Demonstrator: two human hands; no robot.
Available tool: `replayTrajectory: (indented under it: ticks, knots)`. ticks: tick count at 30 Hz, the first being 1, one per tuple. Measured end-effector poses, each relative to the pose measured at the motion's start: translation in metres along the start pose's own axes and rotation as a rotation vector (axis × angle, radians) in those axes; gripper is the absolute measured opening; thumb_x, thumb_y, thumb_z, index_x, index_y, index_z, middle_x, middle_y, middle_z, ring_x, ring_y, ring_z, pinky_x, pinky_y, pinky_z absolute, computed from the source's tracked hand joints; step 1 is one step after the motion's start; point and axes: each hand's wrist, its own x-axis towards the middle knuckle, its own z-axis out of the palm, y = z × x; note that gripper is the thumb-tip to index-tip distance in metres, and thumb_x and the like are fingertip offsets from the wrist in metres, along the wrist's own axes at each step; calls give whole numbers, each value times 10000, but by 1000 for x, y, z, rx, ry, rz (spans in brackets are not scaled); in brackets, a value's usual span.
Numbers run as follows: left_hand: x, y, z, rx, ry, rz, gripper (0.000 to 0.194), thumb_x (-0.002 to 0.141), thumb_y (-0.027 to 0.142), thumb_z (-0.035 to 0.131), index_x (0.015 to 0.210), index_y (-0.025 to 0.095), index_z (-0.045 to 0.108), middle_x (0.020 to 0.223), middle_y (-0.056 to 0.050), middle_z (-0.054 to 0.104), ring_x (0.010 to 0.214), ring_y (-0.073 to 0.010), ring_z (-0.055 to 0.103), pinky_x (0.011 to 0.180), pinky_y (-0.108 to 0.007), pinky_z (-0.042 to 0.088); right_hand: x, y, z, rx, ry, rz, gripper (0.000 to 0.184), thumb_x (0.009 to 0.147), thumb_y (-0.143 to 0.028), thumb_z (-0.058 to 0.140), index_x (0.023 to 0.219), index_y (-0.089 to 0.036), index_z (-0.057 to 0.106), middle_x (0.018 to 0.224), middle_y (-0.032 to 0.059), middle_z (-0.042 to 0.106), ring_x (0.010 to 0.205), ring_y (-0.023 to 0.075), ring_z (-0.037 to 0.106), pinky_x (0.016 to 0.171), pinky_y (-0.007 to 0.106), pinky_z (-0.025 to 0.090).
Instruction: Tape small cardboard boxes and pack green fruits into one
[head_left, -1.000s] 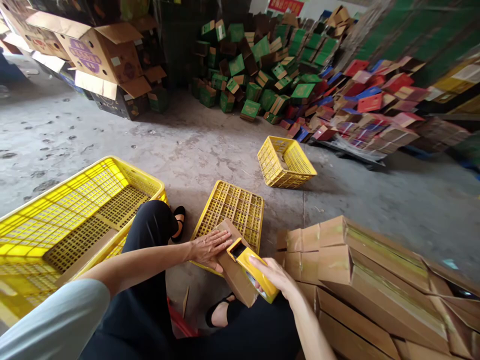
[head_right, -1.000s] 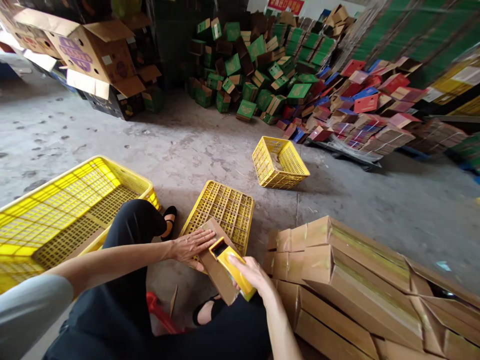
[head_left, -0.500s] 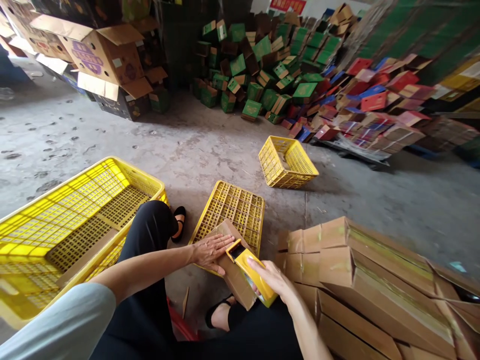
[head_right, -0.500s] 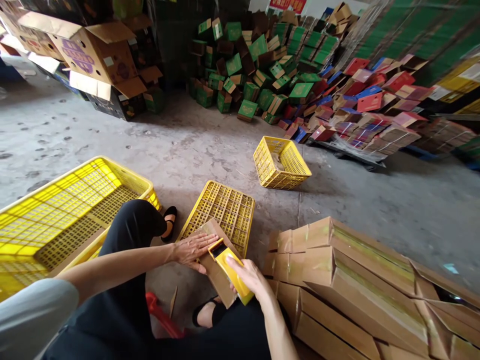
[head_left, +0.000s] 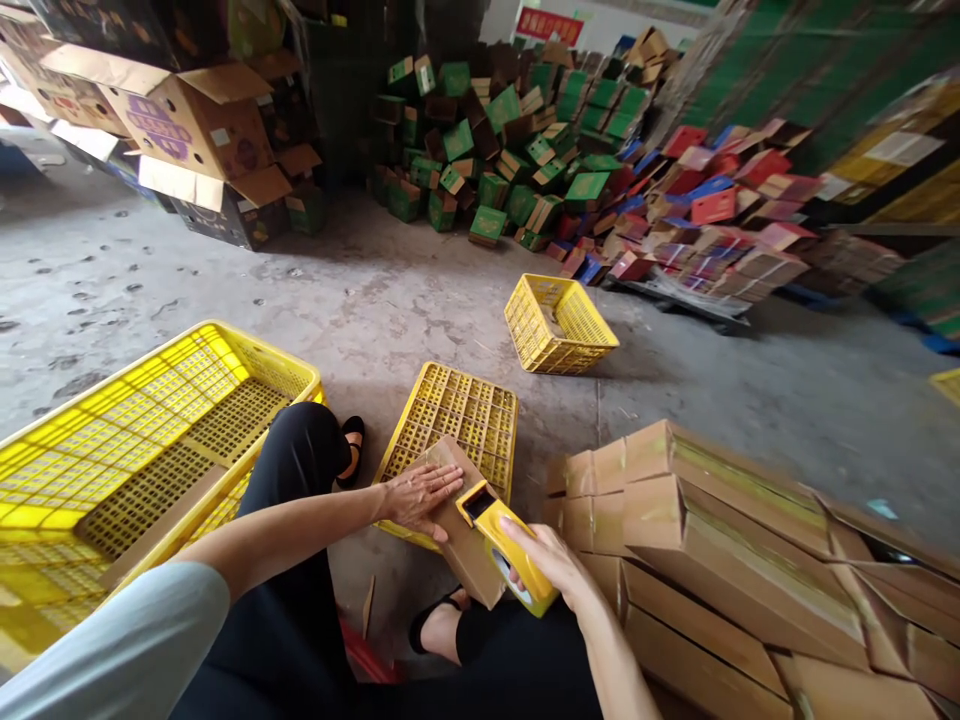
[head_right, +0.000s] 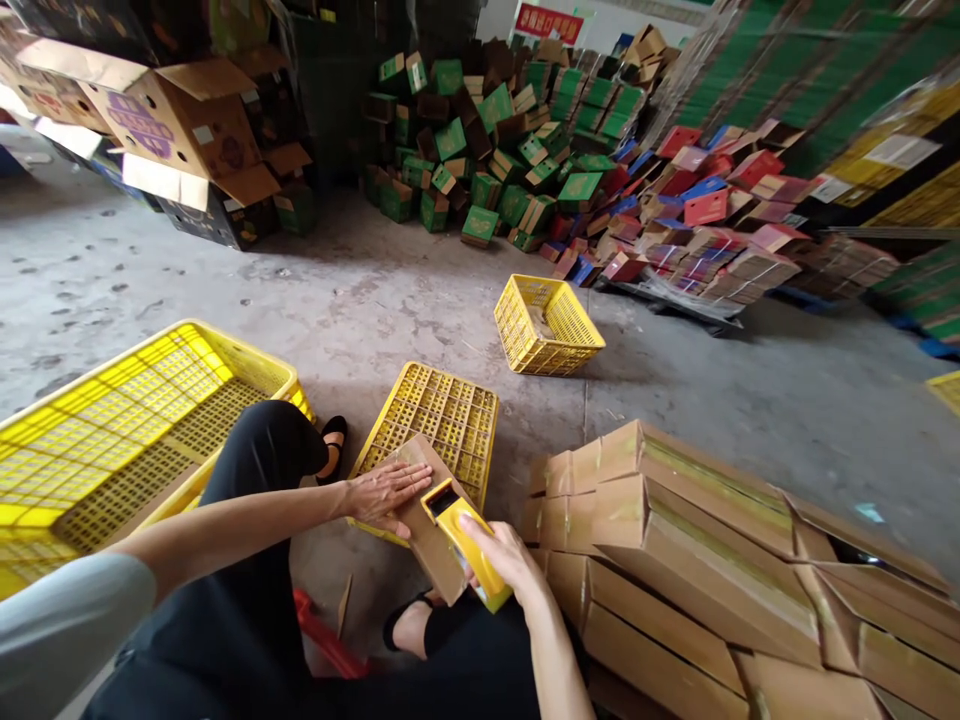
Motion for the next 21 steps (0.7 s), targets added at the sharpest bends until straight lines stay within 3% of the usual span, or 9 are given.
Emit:
replayTrajectory:
  ticks: [6,12,21]
  knots:
    - [1,11,-1,1,-17,73,1096,975,792,455,1723,115,26,1768,-203,147,1643,-354,182,1338,-516,127,3,0,2,-20,10,15,497,954,-645,610,863,-159,658,600,86,728,512,209,703,484,257,555]
    - [3,6,-7,-18,-47,74,1055,981,795,442,1720,121,109,1757,-205,198,1632,-348,228,1335,-508,150,6,2,2,-13,-38,18,509,972,-655,586,841,-167,645,577,90,719,492,200,683,468,248,540]
    - [2,1,3,-10,-23,86,1056,961,777,517,1706,108,180,1733,-238,252,1619,-373,258,1322,-533,186,-4,15,-7,-29,-40,68,418,956,-614,628,911,-199,617,578,45,724,523,199,705,498,241,544]
